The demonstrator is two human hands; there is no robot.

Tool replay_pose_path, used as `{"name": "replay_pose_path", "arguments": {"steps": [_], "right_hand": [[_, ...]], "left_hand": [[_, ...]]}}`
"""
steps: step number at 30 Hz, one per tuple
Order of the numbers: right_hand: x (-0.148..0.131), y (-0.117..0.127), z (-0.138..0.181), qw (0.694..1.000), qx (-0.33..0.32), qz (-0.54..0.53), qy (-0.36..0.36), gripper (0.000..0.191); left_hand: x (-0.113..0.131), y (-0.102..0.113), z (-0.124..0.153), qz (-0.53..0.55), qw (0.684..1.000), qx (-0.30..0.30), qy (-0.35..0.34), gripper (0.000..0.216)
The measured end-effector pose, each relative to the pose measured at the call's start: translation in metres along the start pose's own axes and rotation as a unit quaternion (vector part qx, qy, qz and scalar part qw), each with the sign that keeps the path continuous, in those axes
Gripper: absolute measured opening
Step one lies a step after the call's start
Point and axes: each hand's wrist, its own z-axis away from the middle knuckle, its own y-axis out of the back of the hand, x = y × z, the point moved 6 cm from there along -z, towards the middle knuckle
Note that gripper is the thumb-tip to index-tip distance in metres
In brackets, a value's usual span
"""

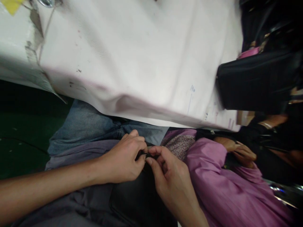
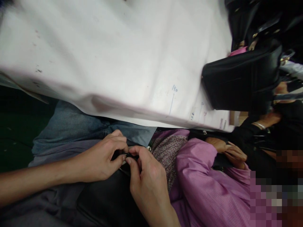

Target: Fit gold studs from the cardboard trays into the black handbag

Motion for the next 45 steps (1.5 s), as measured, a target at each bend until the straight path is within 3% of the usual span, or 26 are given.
{"name": "replay_pose_path", "arguments": {"steps": [7, 12, 19, 31, 36, 40, 42, 45], "right_hand": [[-0.005, -0.001, 0.004, 1.0, -0.003, 0.021, 0.021, 0.014], [-0.006, -0.008, 0.004, 0.999, 0.009, 0.025, 0.037, 0.016], [-0.004, 0.001, 0.003, 0.999, 0.016, 0.008, 0.048, 0.017], [-0.009, 0.001, -0.003, 0.998, 0.001, 0.021, 0.056, 0.005], [-0.019, 0.0, -0.004, 0.993, -0.007, -0.035, 0.113, 0.006], [-0.019, 0.001, 0.001, 0.989, 0.032, -0.054, 0.132, 0.009], [-0.018, 0.001, 0.002, 0.987, 0.053, -0.051, 0.144, 0.011], [-0.019, 0.001, 0.003, 0.984, 0.07, -0.05, 0.153, 0.011]], "left_hand": [[0.013, 0.01, 0.002, 0.009, 0.997, -0.08, -0.006, 0.014], [0.008, 0.013, 0.003, 0.038, 0.996, -0.076, 0.003, 0.011], [-0.008, 0.016, -0.003, 0.091, 0.994, -0.061, 0.0, 0.033], [-0.009, 0.021, -0.002, 0.049, 0.996, -0.076, -0.014, 0.036], [-0.01, 0.03, 0.004, 0.02, 0.994, -0.094, -0.042, 0.07], [-0.017, 0.04, 0.008, 0.024, 0.996, -0.084, -0.024, 0.087], [-0.015, 0.042, 0.008, 0.009, 0.995, -0.094, -0.023, 0.077], [-0.005, 0.043, 0.006, -0.024, 0.991, -0.122, -0.043, 0.032]]}}
